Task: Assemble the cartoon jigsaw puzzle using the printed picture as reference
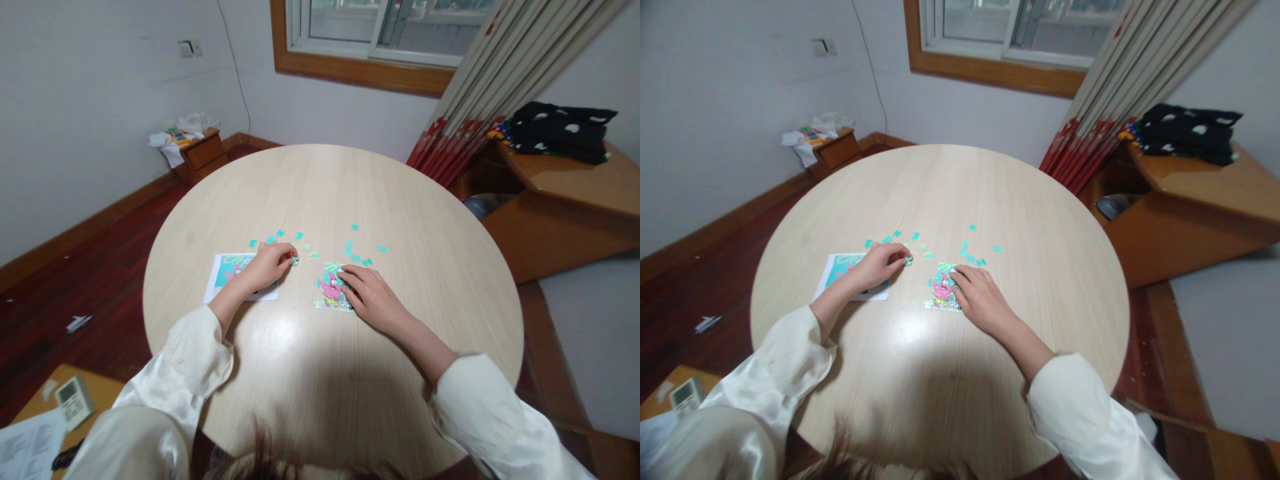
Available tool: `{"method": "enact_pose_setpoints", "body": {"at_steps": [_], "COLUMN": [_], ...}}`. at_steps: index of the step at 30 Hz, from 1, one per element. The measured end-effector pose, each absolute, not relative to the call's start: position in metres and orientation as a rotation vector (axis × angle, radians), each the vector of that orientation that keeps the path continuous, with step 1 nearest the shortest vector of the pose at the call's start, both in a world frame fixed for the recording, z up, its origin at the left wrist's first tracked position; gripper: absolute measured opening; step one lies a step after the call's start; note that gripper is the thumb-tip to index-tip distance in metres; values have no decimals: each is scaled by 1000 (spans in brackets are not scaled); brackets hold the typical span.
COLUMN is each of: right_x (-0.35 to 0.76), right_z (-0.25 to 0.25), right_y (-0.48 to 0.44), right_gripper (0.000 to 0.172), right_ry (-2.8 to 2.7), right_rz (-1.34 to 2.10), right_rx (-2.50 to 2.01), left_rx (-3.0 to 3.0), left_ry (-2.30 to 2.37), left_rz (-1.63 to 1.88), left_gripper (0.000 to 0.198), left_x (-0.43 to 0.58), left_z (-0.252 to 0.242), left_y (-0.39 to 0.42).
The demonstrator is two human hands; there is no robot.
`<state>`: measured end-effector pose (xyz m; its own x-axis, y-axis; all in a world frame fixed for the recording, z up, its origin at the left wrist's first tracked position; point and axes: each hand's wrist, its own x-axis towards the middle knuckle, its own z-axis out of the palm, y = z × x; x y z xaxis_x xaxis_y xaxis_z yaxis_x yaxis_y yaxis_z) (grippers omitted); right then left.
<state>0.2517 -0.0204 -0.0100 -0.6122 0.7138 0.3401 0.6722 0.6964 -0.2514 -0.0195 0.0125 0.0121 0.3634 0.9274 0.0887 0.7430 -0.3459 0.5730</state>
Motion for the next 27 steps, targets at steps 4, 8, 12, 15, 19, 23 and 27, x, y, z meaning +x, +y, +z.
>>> {"method": "enact_pose_setpoints", "body": {"at_steps": [4, 8, 12, 15, 19, 23, 27], "right_x": [251, 251, 252, 252, 252, 252, 252], "right_z": [-10, -10, -10, -11, -12, -12, -11], "right_y": [-20, -20, -20, -20, -20, -19, -20], "right_gripper": [32, 32, 33, 33, 33, 32, 32], "right_ry": [-2491, -2491, -2487, -2488, -2485, -2486, -2487], "right_rz": [118, 128, 139, 144, 144, 136, 147], "right_rx": [-1075, -1072, -1075, -1072, -1078, -1079, -1084], "left_rx": [2179, 2185, 2116, 1986, 1921, 1853, 1838], "left_ry": [1455, 1477, 1646, 1837, 1938, 1979, 1957], "left_rz": [555, 573, 766, 943, 1029, 1091, 1102], "left_gripper": [12, 9, 26, 37, 35, 27, 24], "left_x": [-19, -17, -18, -21, -27, -32, -33], "left_z": [12, 13, 15, 17, 20, 22, 22], "left_y": [13, 13, 14, 15, 16, 18, 18]}}
